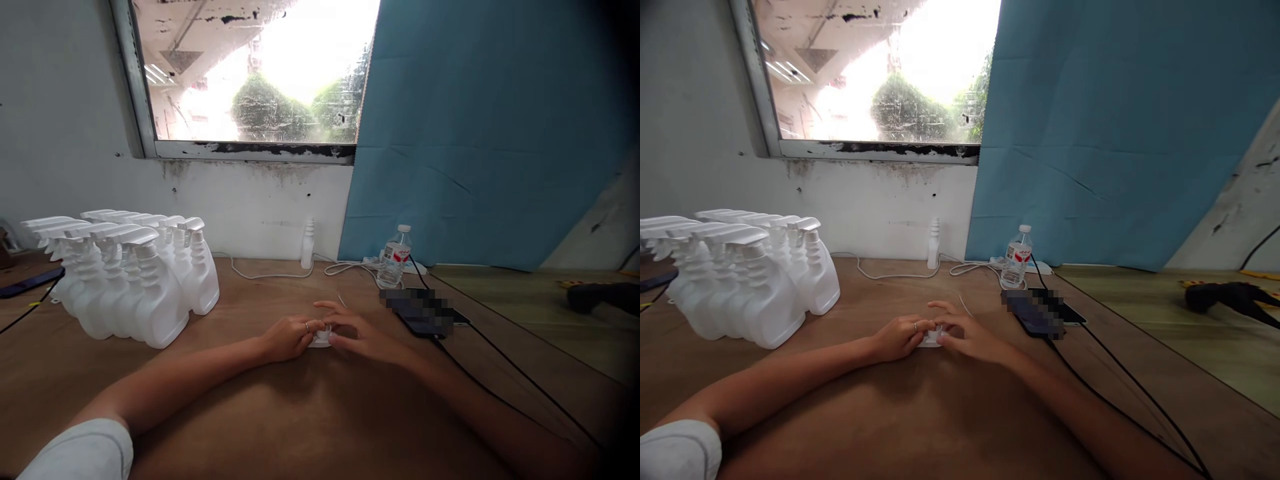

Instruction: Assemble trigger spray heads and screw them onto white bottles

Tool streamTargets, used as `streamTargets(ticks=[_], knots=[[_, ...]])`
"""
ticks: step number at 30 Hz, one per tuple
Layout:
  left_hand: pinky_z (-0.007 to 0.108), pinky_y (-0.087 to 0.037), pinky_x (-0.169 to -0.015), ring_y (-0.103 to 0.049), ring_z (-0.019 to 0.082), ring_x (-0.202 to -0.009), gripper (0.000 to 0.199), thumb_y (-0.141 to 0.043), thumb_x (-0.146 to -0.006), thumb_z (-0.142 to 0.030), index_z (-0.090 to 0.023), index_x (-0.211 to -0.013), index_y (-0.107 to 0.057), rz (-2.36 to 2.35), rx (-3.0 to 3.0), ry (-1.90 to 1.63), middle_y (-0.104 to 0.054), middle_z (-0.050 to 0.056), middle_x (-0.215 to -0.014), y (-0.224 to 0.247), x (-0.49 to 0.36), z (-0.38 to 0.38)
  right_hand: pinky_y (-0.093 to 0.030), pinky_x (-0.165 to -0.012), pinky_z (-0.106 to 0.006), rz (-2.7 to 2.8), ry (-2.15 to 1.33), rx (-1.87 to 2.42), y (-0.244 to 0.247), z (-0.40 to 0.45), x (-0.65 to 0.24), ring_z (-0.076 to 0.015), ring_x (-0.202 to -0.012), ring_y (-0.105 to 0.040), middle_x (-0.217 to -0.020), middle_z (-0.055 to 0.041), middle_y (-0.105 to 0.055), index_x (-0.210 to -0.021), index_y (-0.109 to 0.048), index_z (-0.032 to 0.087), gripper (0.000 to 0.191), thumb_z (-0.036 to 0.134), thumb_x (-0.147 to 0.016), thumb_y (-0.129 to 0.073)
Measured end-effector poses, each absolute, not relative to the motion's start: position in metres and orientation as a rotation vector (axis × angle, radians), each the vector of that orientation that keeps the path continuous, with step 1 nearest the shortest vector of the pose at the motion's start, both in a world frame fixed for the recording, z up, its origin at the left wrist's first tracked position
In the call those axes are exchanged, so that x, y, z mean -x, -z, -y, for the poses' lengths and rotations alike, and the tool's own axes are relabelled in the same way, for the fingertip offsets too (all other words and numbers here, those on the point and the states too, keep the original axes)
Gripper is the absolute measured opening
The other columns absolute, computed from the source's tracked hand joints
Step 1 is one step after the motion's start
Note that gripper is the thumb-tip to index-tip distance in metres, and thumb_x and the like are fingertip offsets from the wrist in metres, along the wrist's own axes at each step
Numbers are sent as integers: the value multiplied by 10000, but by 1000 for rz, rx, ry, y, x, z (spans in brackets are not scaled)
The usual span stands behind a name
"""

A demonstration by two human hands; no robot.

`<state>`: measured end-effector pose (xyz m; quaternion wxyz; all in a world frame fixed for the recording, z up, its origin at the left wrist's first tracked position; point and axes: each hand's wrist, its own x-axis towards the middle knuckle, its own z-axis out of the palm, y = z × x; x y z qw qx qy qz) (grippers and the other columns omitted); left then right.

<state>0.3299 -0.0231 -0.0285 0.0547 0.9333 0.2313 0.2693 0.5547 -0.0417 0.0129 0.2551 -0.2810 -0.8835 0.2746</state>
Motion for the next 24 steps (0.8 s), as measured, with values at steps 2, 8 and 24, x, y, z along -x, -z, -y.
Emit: streamTargets(ticks=[2, 8, 24], knots=[[263, -459, -839, -609, 165, -904, 316, -357, -907, -153, -182, -1154, -552, -729, -2801, -806, -650, 72, -1011, 28, -329, 23, -482, -897, -352, 2287, -770, 842, -18, 34, -562, -227, -1142, -540, -1347, -113, -483, -1099, -636, 194, 344, 433, -868, -548], [250, -452, -808, -592, 155, -885, 248, -341, -941, -218, -166, -1048, -559, -714, -2674, -898, -629, 83, -1048, 25, -328, 26, -422, -600, -269, 2388, -423, 1641, -33, 10, -611, -173, -667, -588, -739, -60, -662, -735, -633, 163, 258, 419, -762, -622], [241, -461, -741, -536, 120, -773, 424, -645, -792, -384, -189, -1155, -543, -738, -2463, -849, -619, 44, -998, 25, -330, 26, -387, -424, -210, 2196, -1082, 1431, -40, 24, -595, -122, -434, -585, -642, -11, -655, -854, -481, 174, 119, 273, -789, -482]])
